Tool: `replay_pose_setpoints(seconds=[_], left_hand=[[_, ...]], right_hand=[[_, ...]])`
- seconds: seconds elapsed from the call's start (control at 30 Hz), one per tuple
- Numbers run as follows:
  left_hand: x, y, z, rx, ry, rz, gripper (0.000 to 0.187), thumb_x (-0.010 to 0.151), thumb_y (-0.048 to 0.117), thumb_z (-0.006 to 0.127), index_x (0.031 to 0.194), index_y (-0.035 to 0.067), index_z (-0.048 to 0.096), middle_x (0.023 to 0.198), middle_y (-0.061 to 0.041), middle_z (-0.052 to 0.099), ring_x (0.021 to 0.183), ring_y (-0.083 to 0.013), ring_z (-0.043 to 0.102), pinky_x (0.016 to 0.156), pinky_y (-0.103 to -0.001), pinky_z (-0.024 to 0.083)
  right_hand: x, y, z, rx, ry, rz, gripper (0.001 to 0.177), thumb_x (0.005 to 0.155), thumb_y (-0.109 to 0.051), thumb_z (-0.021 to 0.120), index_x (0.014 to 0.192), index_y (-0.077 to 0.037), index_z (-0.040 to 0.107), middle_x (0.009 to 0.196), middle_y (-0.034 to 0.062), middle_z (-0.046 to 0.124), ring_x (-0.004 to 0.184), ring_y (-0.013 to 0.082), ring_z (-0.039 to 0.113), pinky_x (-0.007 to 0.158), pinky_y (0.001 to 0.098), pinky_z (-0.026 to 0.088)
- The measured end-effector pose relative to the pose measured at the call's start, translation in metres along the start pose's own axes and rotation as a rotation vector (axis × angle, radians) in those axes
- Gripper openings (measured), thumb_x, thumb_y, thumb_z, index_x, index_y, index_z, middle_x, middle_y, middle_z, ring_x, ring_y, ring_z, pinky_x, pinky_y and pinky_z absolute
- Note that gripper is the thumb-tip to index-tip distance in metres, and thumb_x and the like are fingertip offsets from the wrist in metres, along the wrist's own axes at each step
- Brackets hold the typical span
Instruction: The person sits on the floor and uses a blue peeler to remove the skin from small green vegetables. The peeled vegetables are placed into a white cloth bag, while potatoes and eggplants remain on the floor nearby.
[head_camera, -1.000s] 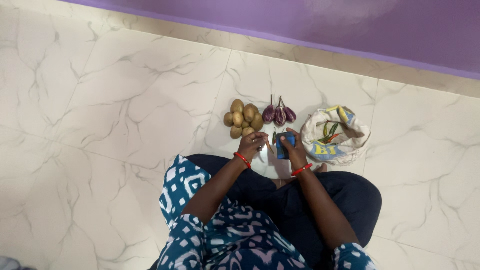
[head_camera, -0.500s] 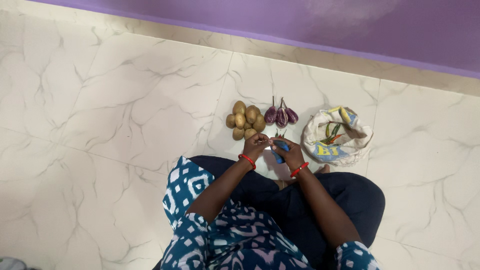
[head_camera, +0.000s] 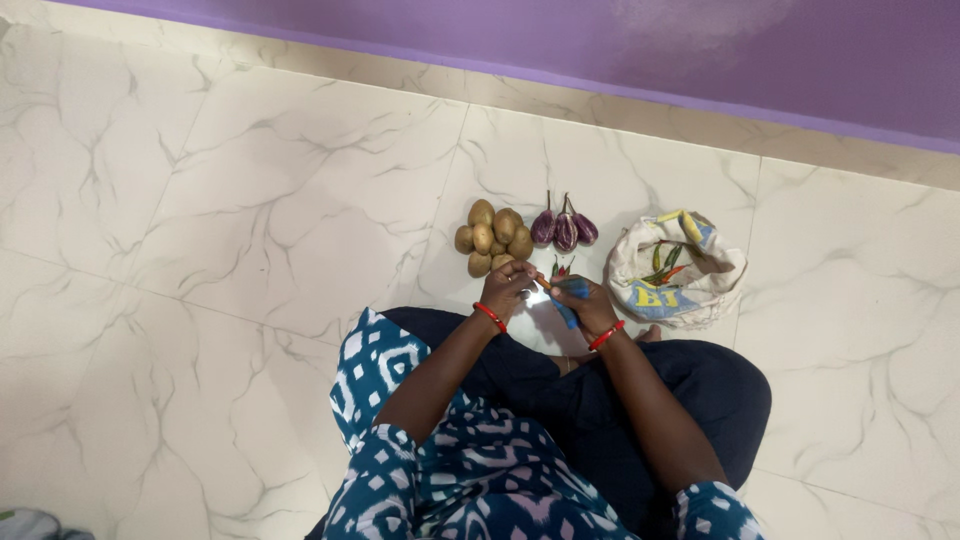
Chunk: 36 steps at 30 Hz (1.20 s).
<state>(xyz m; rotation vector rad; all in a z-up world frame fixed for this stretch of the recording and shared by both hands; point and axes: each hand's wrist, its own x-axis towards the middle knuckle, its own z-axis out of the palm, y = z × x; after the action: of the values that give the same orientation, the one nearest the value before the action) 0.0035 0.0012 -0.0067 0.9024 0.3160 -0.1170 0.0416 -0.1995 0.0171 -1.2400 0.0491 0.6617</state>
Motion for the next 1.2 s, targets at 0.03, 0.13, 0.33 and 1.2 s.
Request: replay_pose_setpoints(seconds=[0.03, 0.13, 0.33, 1.2], left_hand=[[-0.002, 0.003, 0.002, -0.019, -0.025, -0.009, 0.019, 0.091, 0.015, 0.078, 0.106, 0.006, 0.071, 0.099, -0.006, 0.075, 0.079, -0.0099, 0.066, 0.069, -0.022, 0.05], [-0.004, 0.008, 0.007, -0.061, -0.082, -0.033, 0.024, 0.091, 0.016, 0.077, 0.112, 0.004, 0.073, 0.103, -0.006, 0.073, 0.083, -0.011, 0.067, 0.075, -0.025, 0.055], [0.004, 0.004, -0.002, -0.079, -0.024, -0.069, 0.019, 0.095, 0.017, 0.075, 0.108, 0.003, 0.071, 0.101, -0.004, 0.07, 0.081, -0.0096, 0.064, 0.072, -0.024, 0.053], [0.0, -0.009, -0.003, 0.331, -0.029, -0.009, 0.026, 0.093, 0.021, 0.074, 0.115, 0.007, 0.074, 0.098, 0.002, 0.076, 0.084, -0.0043, 0.066, 0.071, -0.022, 0.052]], right_hand=[[0.0, 0.001, -0.001, 0.007, 0.028, 0.024, 0.034, 0.084, -0.014, 0.083, 0.113, 0.0, 0.071, 0.088, 0.0041, 0.07, 0.074, 0.0113, 0.064, 0.065, 0.0248, 0.052], [-0.002, 0.001, -0.003, 0.015, 0.092, 0.085, 0.035, 0.084, -0.019, 0.084, 0.11, -0.001, 0.069, 0.082, 0.0043, 0.068, 0.065, 0.0135, 0.061, 0.054, 0.0274, 0.049], [-0.001, -0.014, 0.005, 0.089, 0.131, 0.11, 0.04, 0.091, -0.031, 0.079, 0.114, -0.001, 0.069, 0.086, 0.0077, 0.067, 0.067, 0.0166, 0.063, 0.055, 0.0292, 0.052], [0.017, 0.023, -0.014, -0.049, 0.122, 0.243, 0.038, 0.086, -0.02, 0.083, 0.115, 0.002, 0.07, 0.084, 0.0071, 0.069, 0.065, 0.0169, 0.061, 0.052, 0.0288, 0.047]])
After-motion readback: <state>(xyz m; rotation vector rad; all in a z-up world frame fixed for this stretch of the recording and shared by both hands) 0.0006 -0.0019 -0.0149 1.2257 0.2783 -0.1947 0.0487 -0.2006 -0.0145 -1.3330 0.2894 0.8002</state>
